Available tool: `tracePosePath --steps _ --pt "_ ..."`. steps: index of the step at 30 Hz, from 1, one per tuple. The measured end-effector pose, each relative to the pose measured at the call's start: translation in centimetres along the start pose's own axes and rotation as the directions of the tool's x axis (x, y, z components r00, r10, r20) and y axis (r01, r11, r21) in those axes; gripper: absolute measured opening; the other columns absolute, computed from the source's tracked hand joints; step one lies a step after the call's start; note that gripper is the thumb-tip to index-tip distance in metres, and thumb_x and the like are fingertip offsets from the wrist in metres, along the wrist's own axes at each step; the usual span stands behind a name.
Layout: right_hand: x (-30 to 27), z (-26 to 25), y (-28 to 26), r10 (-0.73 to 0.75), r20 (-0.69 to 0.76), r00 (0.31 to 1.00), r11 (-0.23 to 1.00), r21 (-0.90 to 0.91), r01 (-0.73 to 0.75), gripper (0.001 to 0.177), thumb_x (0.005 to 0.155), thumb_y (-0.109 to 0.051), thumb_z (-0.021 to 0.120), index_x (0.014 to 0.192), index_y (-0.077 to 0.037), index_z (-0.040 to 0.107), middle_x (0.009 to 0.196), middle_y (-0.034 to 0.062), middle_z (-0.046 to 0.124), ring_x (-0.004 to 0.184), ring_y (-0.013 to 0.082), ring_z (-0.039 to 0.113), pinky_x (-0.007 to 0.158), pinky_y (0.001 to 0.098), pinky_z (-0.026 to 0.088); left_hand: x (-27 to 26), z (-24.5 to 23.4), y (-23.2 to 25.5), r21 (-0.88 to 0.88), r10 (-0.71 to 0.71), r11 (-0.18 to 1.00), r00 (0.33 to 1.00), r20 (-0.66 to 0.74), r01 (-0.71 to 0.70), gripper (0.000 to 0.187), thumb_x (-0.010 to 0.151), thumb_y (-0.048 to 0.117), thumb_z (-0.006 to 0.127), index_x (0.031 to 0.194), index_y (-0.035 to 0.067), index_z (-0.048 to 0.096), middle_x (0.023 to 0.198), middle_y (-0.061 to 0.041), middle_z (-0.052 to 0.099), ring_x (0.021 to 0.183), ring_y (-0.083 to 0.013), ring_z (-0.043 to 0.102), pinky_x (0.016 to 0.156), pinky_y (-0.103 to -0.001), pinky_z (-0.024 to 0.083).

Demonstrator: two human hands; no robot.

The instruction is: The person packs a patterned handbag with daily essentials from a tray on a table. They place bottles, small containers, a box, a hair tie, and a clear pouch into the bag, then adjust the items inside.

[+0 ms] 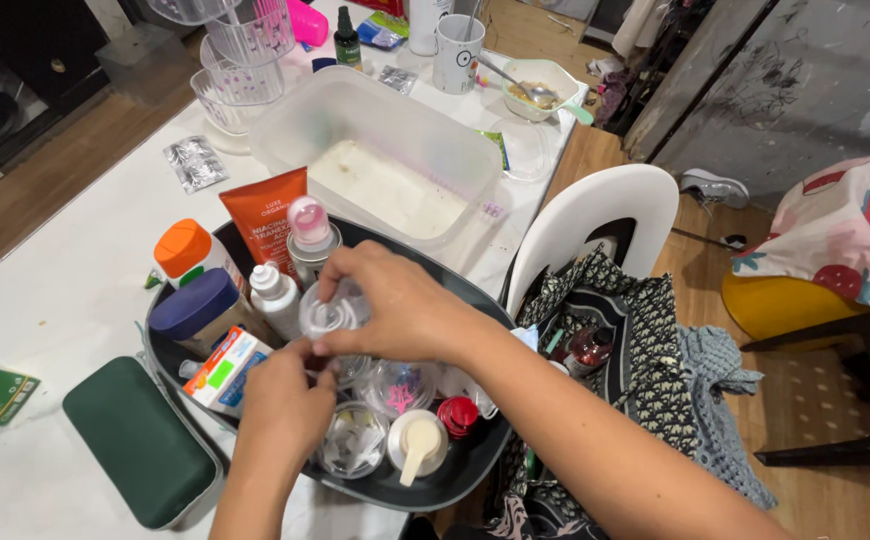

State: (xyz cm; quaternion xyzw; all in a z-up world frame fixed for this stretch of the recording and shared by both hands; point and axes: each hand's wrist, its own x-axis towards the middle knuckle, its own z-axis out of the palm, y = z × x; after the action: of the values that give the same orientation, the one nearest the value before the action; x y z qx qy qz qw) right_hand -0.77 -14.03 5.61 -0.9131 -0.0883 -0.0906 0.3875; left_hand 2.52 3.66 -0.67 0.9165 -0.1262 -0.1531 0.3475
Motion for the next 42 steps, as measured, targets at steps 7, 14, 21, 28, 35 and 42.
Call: tracePosePath --steps 7,14,21,28,35,42 --pt "0.4 0.3 0.0 0.08 -0.069 0.994 0.984 -0.152 -0.09 0.047 0.067 -0.029 0.088 0.103 -0.012 0.063 0.108 0.0148 0.062 0.106 0.0348 0.063 0.091 0.0417 0.052 -0.3 0.1 0.1 0.0 0.039 0.999 0.999 0.005 -0.039 0.023 0.085 0.015 0.071 0.107 0.006 0.073 0.096 -0.017 0.078 0.091 -0.0334 0.075 0.085 -0.042 0.056" --pt "-0.9 1.2 1.9 0.12 0.145 0.982 0.971 -0.224 -0.085 0.048 0.063 -0.029 0.088 0.099 -0.012 0.063 0.106 0.0165 0.063 0.105 0.0362 0.062 0.089 0.0432 0.051 -2.3 -0.9 1.8 -0.188 0.171 0.958 0.956 -0.239 -0.218 0.024 0.084 0.01 0.066 0.107 0.004 0.069 0.098 -0.014 0.075 0.073 -0.0298 0.074 0.069 -0.042 0.057" --pt "-1.7 1.7 3.1 0.219 0.193 0.956 0.965 -0.185 -0.183 0.043 0.073 -0.038 0.084 0.101 -0.012 0.065 0.109 0.0138 0.066 0.108 0.0344 0.064 0.091 0.0437 0.051 -2.5 -0.6 1.8 -0.076 0.327 0.936 0.93 -0.168 -0.343 0.025 0.087 0.013 0.068 0.111 0.007 0.072 0.099 -0.015 0.072 0.087 -0.0316 0.07 0.08 -0.044 0.053" --pt "-1.7 -3.3 2.2 0.037 -0.014 0.999 0.999 0.014 -0.036 0.031 0.085 -0.031 0.082 0.107 -0.012 0.07 0.112 0.0094 0.071 0.111 0.0262 0.068 0.1 0.0387 0.053 -2.7 -1.3 2.4 -0.039 0.369 0.923 0.907 -0.202 -0.384 0.021 0.082 0.01 0.07 0.102 0.007 0.077 0.099 -0.013 0.071 0.09 -0.0316 0.068 0.08 -0.044 0.052" --pt "-7.2 -12.0 5.1 0.041 -0.509 0.86 0.97 0.228 0.088 0.013 0.104 -0.012 0.071 0.111 -0.008 0.061 0.125 0.0075 0.069 0.111 0.0176 0.065 0.103 0.0333 0.056 -3.8 -2.5 7.9 -0.158 0.518 0.805 0.808 -0.281 -0.572 0.018 0.085 0.003 0.065 0.1 0.006 0.074 0.098 -0.011 0.07 0.09 -0.0264 0.069 0.081 -0.037 0.055" --pt "-19.1 -8.8 25.0 0.781 -0.467 0.415 0.539 0.839 -0.07 0.015 0.101 -0.018 0.064 0.104 -0.004 0.061 0.096 0.0096 0.065 0.082 0.0195 0.065 0.072 0.035 0.054 -7.7 3.9 15.8 -0.451 0.637 0.645 0.76 -0.129 -0.617 0.012 0.089 0.004 0.065 0.098 0.008 0.073 0.097 -0.008 0.07 0.097 -0.025 0.068 0.089 -0.036 0.053"
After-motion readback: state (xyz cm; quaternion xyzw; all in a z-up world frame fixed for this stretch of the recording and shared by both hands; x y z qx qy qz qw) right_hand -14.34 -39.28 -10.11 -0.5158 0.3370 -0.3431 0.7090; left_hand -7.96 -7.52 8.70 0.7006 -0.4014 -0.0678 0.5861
